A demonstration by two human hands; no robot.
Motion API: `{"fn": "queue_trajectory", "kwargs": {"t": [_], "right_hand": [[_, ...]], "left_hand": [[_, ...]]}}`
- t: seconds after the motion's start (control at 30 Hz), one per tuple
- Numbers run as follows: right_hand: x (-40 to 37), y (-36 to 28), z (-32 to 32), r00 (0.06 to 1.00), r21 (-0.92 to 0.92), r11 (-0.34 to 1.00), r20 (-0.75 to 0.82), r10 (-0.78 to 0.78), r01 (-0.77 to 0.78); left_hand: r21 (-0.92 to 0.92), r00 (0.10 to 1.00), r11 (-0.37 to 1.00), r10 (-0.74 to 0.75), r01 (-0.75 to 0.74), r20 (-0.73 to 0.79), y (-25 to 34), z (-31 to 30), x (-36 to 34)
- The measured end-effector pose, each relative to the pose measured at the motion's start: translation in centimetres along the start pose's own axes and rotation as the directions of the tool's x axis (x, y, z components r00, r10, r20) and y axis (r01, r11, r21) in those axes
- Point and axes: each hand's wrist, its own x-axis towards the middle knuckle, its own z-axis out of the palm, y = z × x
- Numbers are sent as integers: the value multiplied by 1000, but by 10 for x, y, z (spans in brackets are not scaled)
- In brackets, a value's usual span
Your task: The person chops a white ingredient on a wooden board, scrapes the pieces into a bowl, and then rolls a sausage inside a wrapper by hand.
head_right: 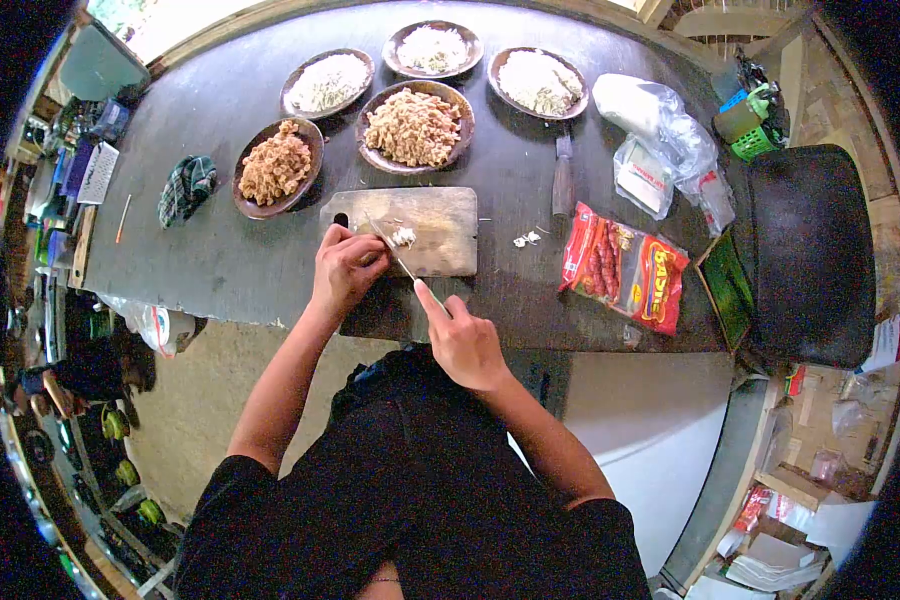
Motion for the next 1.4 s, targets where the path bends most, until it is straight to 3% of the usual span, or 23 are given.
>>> {"fn": "queue_trajectory", "kwargs": {"t": [0.53, 0.93, 1.23, 1.4], "right_hand": [[4, 0, 1, 999, 21, 1000, -38, -11, 11], [8, -2, 9, 1000, -89, 996, -17, 10, -11], [0, -3, 3, 999, 32, 999, -34, 17, -16], [9, -6, 5, 1000, -53, 998, -11, 22, -23]], "left_hand": [[0, 1000, 1000, -11, 11, 11, 0, -1, 0], [-19, 1000, 1000, -12, 12, -8, 1, 1, 1], [-23, 1000, 999, -30, 30, 7, 2, -1, 0], [-35, 999, 999, -29, 28, -22, 4, -1, 1]]}}
